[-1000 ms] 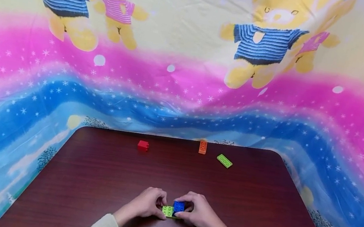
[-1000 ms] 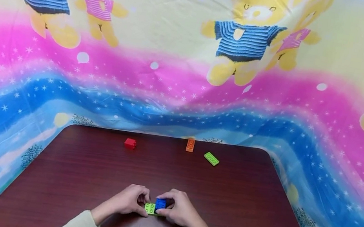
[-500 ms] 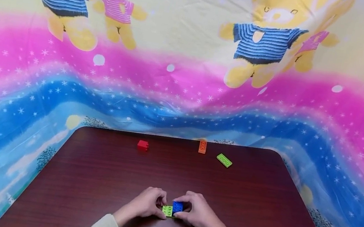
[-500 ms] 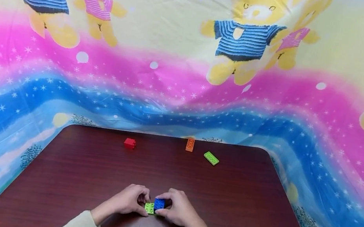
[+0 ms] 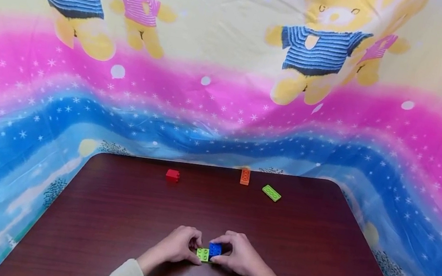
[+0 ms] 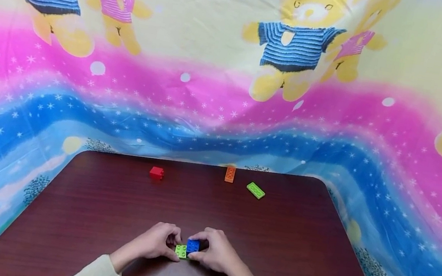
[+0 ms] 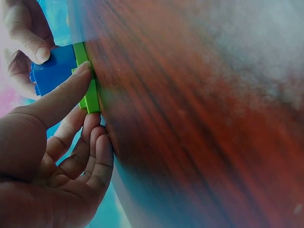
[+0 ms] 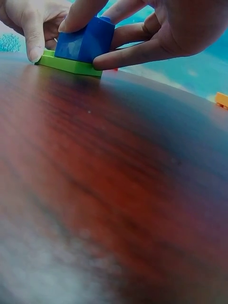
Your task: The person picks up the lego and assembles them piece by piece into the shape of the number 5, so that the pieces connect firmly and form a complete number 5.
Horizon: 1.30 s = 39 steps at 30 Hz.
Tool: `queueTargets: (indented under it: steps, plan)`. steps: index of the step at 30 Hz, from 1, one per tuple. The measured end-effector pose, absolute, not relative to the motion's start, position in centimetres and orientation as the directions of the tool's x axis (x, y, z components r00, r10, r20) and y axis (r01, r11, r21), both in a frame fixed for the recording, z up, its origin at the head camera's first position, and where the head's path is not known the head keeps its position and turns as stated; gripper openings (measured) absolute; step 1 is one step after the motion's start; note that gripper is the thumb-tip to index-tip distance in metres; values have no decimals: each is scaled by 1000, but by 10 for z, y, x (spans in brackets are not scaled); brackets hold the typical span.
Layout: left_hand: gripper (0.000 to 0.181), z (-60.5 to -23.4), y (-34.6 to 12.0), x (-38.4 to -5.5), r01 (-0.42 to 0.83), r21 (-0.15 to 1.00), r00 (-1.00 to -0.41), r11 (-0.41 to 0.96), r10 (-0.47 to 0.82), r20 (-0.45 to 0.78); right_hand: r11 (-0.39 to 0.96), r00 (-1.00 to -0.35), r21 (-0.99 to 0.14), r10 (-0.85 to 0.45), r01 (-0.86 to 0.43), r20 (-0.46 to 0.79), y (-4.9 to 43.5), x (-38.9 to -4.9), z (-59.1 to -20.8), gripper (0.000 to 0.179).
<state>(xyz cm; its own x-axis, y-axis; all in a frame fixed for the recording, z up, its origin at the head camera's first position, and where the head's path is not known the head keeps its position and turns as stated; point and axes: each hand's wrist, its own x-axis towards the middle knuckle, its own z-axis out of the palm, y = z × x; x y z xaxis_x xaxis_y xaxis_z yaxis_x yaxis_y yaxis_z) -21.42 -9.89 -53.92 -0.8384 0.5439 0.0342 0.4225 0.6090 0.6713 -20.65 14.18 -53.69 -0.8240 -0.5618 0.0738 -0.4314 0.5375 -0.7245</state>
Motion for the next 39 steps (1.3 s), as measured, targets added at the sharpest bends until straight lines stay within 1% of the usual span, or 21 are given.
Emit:
queueTargets:
  steps: [24, 39]
  plan:
    - [34, -540, -100, -212, 429, 660, -841, 617, 539, 42, 505, -827, -770, -560, -389, 51, 141, -206, -540, 34]
    - [34, -540, -99, -212, 433, 652, -842, 623, 537, 46, 493, -810, -756, -580, -431, 83, 143, -204, -538, 34]
